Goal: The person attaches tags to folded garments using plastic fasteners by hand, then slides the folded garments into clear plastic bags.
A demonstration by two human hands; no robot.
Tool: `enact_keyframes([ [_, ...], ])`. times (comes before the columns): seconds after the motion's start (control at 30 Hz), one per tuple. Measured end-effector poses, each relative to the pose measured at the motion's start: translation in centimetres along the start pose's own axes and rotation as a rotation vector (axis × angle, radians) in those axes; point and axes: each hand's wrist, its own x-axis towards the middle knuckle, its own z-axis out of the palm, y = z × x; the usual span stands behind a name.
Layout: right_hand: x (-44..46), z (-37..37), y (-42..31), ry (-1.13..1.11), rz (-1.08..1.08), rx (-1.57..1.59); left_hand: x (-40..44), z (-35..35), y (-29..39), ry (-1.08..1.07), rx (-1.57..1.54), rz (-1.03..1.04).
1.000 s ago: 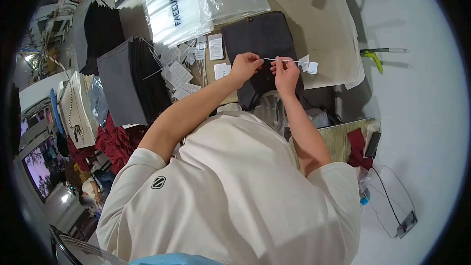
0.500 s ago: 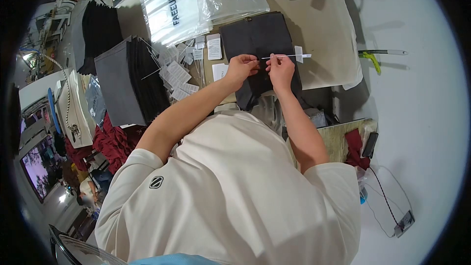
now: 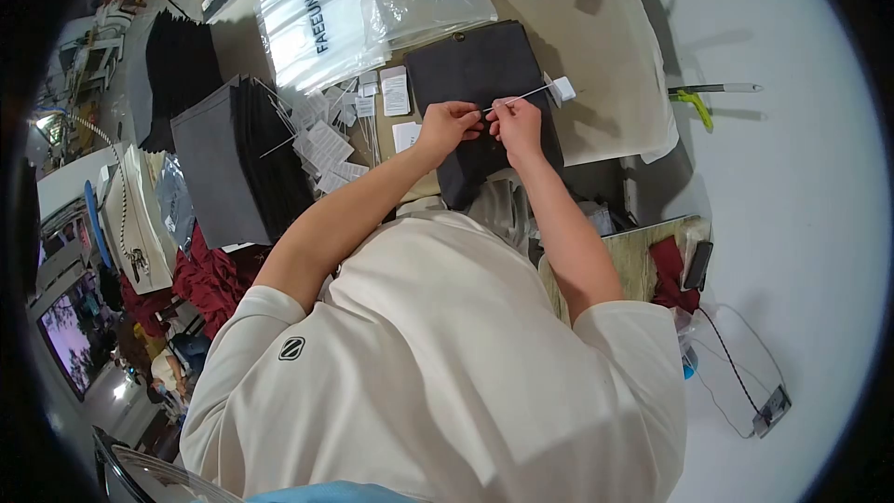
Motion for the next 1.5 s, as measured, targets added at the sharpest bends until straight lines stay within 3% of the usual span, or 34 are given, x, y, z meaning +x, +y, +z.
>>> enact_keyframes([
  [0.07, -0.4, 0.2, -0.3, 0.038, -0.073, -0.077, 0.2, 0.0, -0.1, -0.003, 0.056, 0.025],
  [0.33, 0.0, 0.2, -0.1, -0.115, 0.131, 0.153, -0.2, -0.5, 0.2, -0.003, 0.187, 0.093],
  [0.47, -2.7, -0.6, -1.2, -0.033, 0.14, -0.131, -0.3, -1.5, 0.3, -0.015, 0.381, 0.167],
  [0.53, -3.1, -2.8, -0.1, 0.107, -0.199, -0.553, -0.5, -2.0, 0.4, -0.013, 0.378, 0.174],
  [0.57, -2.7, -4.0, -0.2, 0.1, -0.201, -0.555, -0.7, -2.3, 0.4, -0.01, 0.376, 0.179],
  [0.63, -2.4, -5.9, -0.9, 0.472, -0.557, -0.507, -0.9, -3.2, 0.2, 0.0, 0.374, 0.181],
  [0.67, -1.7, -6.7, -0.7, 0.471, -0.554, -0.507, -1.0, -3.6, 0.1, 0.002, 0.387, 0.188],
  [0.77, 2.2, -8.1, -0.2, 0.035, -0.383, -0.552, -0.8, -4.7, -0.4, -0.009, 0.423, 0.212],
  [0.8, 2.2, -8.3, 0.0, 0.039, -0.382, -0.548, -0.8, -5.5, -0.7, -0.043, 0.562, 0.23],
  [0.9, 1.4, -7.0, -1.2, -0.256, -0.11, -0.588, -1.3, -6.5, -1.0, -0.116, 0.844, 0.263],
  [0.93, 0.6, -6.4, -1.4, -0.255, -0.11, -0.587, -2.1, -6.0, -0.5, -0.194, 0.693, 0.087],
  [1.0, -2.1, -4.9, -1.1, -0.372, 0.113, -0.402, -3.2, -4.8, 0.3, -0.331, 0.371, -0.258],
  [1.03, -3.0, -4.2, -0.9, -0.432, 0.224, -0.309, -3.4, -4.2, 0.5, -0.325, 0.365, -0.258],
  [1.13, -4.9, -2.6, 0.2, -0.473, 0.233, -0.189, -3.5, -2.3, 0.6, -0.165, -0.105, -0.304],
  [1.5, -5.1, -2.3, -0.1, -0.477, 0.239, -0.173, -3.6, -1.8, 0.8, -0.188, -0.076, -0.264],
])
